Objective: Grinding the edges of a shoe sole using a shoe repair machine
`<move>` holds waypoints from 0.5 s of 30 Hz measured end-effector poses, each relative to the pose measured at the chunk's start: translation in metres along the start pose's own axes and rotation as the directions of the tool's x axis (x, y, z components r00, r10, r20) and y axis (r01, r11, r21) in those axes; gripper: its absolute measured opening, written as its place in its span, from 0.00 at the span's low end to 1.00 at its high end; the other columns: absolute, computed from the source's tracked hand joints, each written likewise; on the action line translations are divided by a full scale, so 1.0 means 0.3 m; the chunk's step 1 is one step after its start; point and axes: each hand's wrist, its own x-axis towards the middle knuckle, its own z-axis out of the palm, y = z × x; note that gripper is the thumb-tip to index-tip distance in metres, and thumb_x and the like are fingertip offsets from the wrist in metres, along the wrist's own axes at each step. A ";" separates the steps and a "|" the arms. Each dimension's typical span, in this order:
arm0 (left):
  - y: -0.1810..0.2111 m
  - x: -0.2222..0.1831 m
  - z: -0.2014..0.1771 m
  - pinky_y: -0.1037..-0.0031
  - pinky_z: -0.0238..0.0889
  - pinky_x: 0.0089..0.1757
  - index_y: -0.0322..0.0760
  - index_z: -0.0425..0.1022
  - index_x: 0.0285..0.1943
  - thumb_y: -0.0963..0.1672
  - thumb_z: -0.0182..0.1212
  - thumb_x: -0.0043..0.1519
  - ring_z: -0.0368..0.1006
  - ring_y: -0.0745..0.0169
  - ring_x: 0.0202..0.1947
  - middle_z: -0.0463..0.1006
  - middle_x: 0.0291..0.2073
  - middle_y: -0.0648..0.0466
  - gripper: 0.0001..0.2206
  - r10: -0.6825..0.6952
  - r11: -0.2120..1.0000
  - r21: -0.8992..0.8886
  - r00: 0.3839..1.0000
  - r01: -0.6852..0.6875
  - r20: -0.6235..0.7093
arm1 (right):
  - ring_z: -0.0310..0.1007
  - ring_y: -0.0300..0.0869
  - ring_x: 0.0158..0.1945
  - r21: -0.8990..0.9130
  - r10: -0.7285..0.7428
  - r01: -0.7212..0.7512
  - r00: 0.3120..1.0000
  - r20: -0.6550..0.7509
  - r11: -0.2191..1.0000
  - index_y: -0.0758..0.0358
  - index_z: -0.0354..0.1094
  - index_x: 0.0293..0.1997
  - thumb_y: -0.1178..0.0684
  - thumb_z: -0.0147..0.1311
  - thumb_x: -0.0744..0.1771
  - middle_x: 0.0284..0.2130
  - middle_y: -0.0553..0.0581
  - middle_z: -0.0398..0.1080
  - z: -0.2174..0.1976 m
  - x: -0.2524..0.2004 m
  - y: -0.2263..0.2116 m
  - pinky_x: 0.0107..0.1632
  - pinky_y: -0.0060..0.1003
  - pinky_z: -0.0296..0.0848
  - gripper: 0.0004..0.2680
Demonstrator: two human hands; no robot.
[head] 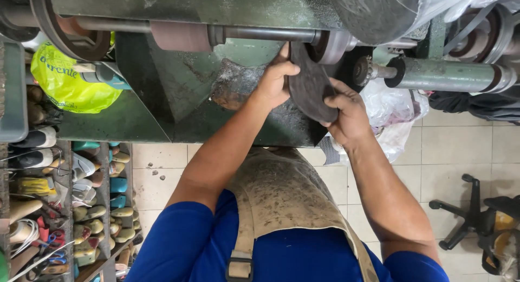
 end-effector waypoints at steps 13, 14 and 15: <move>-0.128 -0.161 0.058 0.52 0.65 0.59 0.52 0.50 0.79 0.33 0.60 0.52 0.70 0.44 0.59 0.72 0.61 0.42 0.44 -0.023 0.994 -0.104 0.989 0.038 0.143 | 0.82 0.56 0.38 0.044 -0.220 0.216 0.969 0.110 0.975 0.79 0.63 0.63 0.67 0.50 0.59 0.42 0.76 0.74 -0.074 -0.228 0.026 0.34 0.42 0.83 0.23; -0.141 -0.140 0.051 0.53 0.67 0.58 0.50 0.49 0.80 0.33 0.60 0.52 0.71 0.45 0.58 0.72 0.60 0.43 0.44 0.001 0.993 -0.116 0.992 0.013 0.125 | 0.82 0.55 0.38 0.043 -0.220 0.217 0.971 0.098 0.975 0.79 0.64 0.62 0.67 0.50 0.59 0.41 0.75 0.74 -0.070 -0.212 0.020 0.35 0.42 0.83 0.22; -0.151 -0.114 0.043 0.54 0.68 0.57 0.48 0.48 0.80 0.33 0.59 0.52 0.72 0.46 0.57 0.72 0.60 0.43 0.44 0.025 0.992 -0.124 0.993 -0.011 0.111 | 0.82 0.54 0.38 0.043 -0.224 0.221 0.971 0.086 0.974 0.79 0.65 0.61 0.66 0.50 0.59 0.41 0.74 0.75 -0.066 -0.191 0.013 0.36 0.41 0.83 0.22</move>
